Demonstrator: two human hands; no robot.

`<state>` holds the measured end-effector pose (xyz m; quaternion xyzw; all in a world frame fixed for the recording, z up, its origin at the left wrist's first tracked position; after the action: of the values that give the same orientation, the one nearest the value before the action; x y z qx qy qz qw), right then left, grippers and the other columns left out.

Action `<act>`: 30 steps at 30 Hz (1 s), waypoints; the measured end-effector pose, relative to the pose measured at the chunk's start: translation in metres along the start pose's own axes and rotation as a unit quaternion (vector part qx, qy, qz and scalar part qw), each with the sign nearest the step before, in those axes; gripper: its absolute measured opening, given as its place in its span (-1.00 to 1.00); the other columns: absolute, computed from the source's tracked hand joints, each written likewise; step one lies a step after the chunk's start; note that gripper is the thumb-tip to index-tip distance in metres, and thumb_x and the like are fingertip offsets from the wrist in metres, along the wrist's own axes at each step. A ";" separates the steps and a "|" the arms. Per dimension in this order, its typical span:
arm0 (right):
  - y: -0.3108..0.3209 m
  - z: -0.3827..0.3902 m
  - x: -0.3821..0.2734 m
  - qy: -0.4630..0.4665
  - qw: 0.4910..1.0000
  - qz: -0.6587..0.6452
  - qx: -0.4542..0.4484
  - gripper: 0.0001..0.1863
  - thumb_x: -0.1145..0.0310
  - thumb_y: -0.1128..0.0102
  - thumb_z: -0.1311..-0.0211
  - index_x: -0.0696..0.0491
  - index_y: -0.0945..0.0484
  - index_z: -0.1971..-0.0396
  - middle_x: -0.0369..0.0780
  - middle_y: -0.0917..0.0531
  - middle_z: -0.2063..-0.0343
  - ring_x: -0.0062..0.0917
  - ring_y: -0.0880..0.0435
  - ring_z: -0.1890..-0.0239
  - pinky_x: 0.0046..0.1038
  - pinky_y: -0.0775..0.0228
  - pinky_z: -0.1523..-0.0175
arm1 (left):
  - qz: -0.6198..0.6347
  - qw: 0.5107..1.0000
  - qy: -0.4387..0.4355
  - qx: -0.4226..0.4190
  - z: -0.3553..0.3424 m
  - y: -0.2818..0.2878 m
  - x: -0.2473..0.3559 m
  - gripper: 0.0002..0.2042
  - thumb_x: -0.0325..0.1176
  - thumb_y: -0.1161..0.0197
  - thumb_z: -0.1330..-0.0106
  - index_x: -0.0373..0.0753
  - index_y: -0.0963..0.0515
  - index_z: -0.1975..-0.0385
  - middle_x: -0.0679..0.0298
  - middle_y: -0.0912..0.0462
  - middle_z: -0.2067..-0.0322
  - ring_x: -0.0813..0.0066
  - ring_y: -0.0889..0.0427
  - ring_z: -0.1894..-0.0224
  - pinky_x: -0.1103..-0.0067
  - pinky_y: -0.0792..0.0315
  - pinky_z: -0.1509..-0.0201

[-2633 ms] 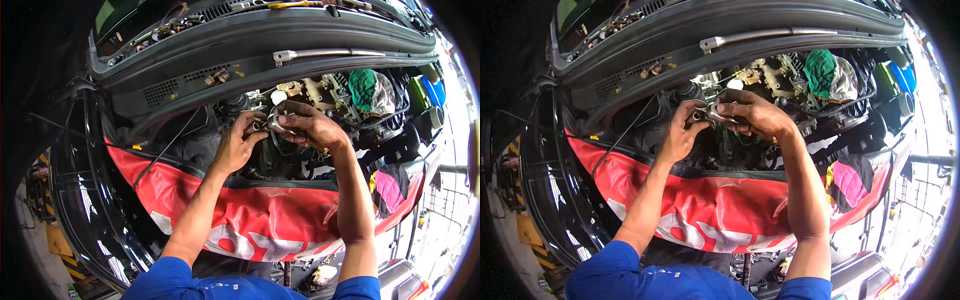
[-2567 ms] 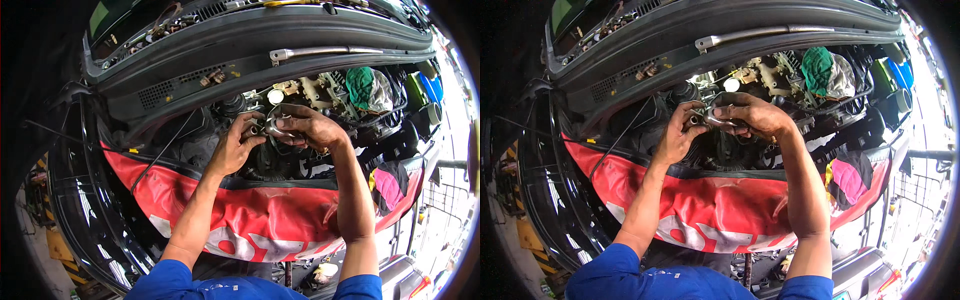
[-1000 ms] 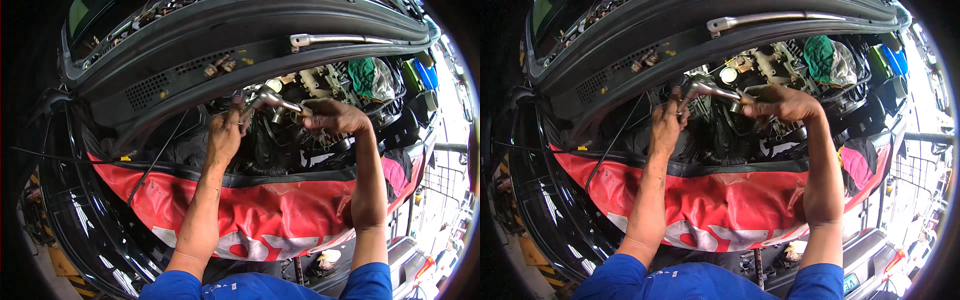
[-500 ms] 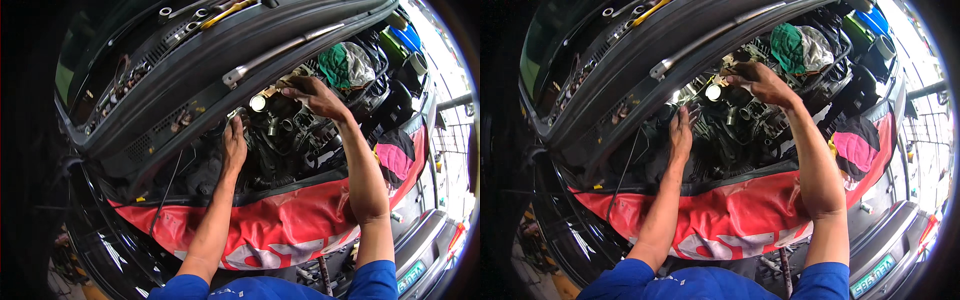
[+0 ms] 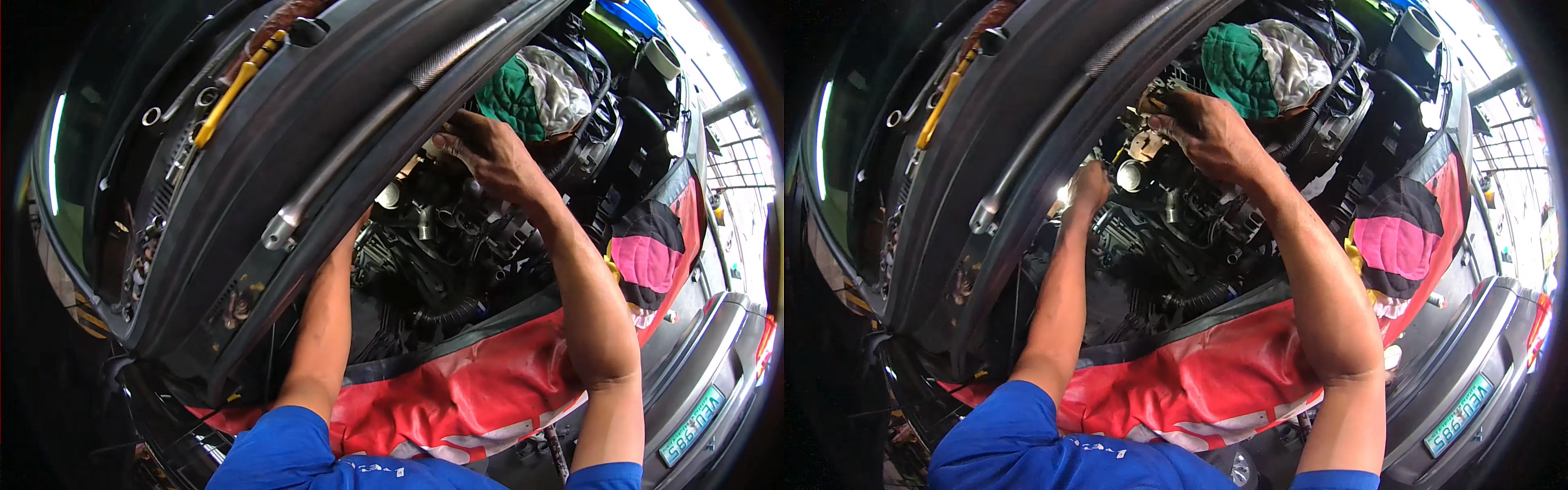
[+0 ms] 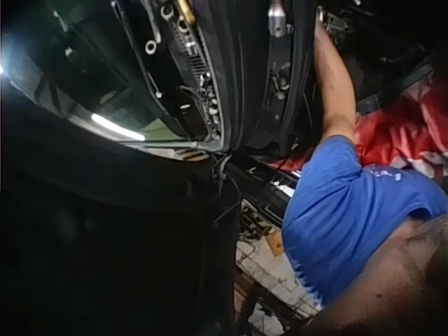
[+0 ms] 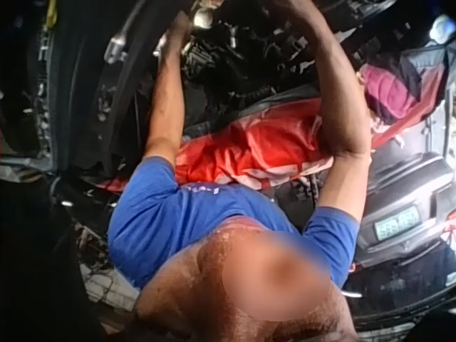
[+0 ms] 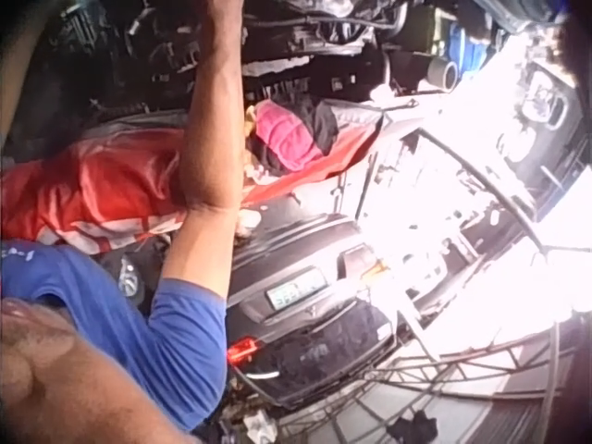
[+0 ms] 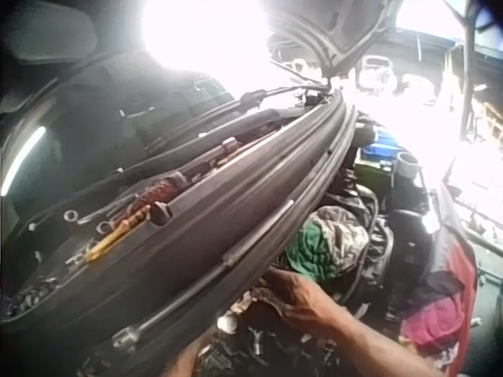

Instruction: The recorder performs engine repair and inspection on a black vehicle, adjusting components and using rags to clean parts.

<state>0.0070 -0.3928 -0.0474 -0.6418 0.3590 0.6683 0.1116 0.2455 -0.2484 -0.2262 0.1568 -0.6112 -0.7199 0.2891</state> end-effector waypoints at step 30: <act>0.014 0.006 -0.018 0.097 0.988 0.088 0.086 -0.55 0.05 -0.18 -0.28 0.16 -0.57 0.08 0.05 -0.66 0.38 -0.07 -0.66 0.23 -0.17 -0.47 0.11 | -0.128 0.944 -0.102 -0.285 0.026 0.022 0.006 -0.80 -0.39 -0.41 -0.08 -0.35 -0.63 0.35 0.01 -0.69 0.42 0.25 -0.66 0.37 0.37 -0.47 0.22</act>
<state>-0.0035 -0.3933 -0.0267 -0.6575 0.4792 0.5770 0.0723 0.2299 -0.2333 -0.1989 0.0703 -0.3811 -0.9073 0.1631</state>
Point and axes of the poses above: each hand's wrist, its own z-axis away from the middle knuckle, its own y-axis out of the back of the hand, x = y × z, the point moved 9 cm from there along -z, towards the middle knuckle
